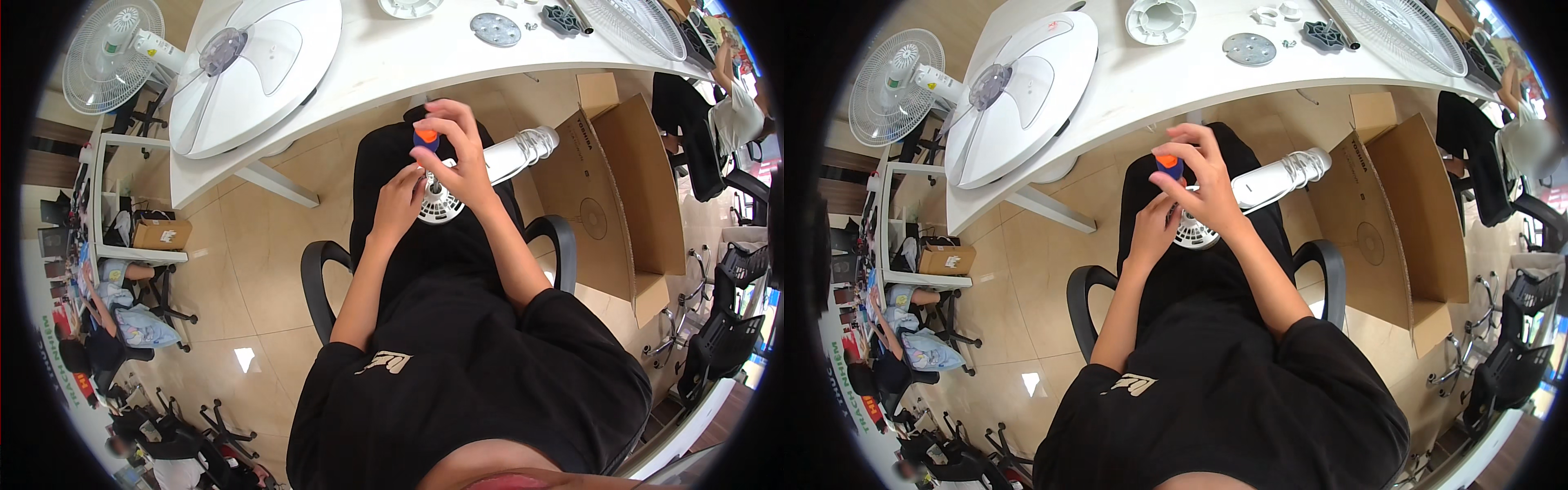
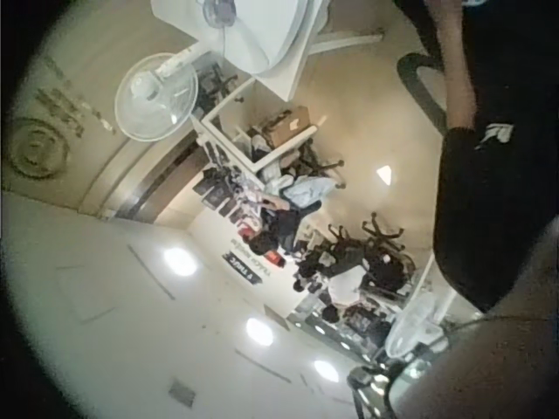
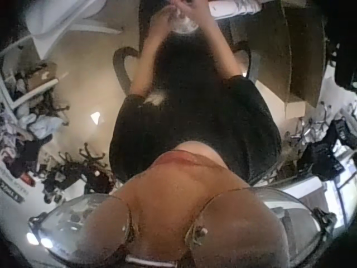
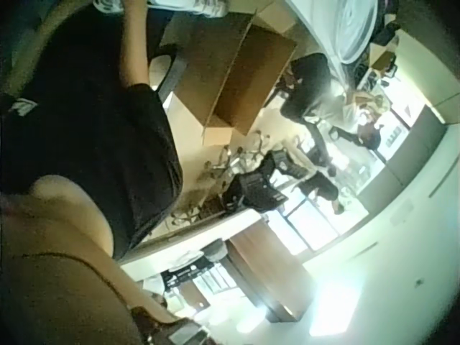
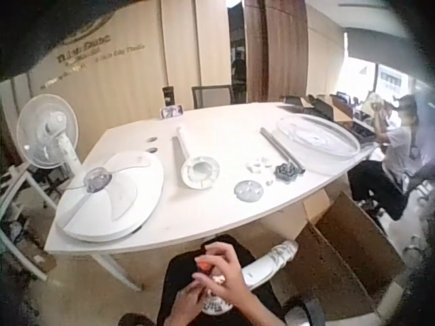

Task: Disassembling the motor housing of an electric fan using a screwdriver.

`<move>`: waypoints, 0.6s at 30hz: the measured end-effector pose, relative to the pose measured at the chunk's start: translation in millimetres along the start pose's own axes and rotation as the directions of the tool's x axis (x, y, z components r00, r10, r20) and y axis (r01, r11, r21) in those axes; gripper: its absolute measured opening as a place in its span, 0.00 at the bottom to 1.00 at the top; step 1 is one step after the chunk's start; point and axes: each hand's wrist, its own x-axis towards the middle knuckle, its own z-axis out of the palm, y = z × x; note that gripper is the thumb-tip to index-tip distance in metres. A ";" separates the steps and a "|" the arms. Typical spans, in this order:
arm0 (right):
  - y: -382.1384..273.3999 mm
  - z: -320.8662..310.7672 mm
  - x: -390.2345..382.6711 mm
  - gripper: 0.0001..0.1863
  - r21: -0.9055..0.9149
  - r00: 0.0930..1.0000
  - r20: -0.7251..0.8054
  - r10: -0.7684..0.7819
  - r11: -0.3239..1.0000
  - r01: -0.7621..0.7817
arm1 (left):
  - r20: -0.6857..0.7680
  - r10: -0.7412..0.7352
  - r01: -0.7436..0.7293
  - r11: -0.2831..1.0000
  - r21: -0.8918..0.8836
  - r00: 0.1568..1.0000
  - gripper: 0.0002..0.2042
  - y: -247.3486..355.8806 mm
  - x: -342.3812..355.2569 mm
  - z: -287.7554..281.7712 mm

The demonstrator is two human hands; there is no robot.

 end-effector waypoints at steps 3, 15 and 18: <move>8.1 -3.7 -3.1 0.17 0.003 0.997 0.022 0.077 0.997 -0.077 | 0.084 -0.073 0.077 0.996 -0.046 0.994 0.09 4.9 3.6 -3.4; 9.6 1.3 -3.3 0.16 0.021 0.997 -0.032 0.069 0.997 -0.068 | 0.030 -0.039 0.040 0.997 -0.061 0.999 0.11 -2.0 2.0 0.3; 8.9 2.7 -1.3 0.17 0.282 0.971 -0.050 0.234 0.936 -0.211 | 0.017 -0.049 0.050 0.998 -0.048 0.999 0.11 -2.7 0.5 1.1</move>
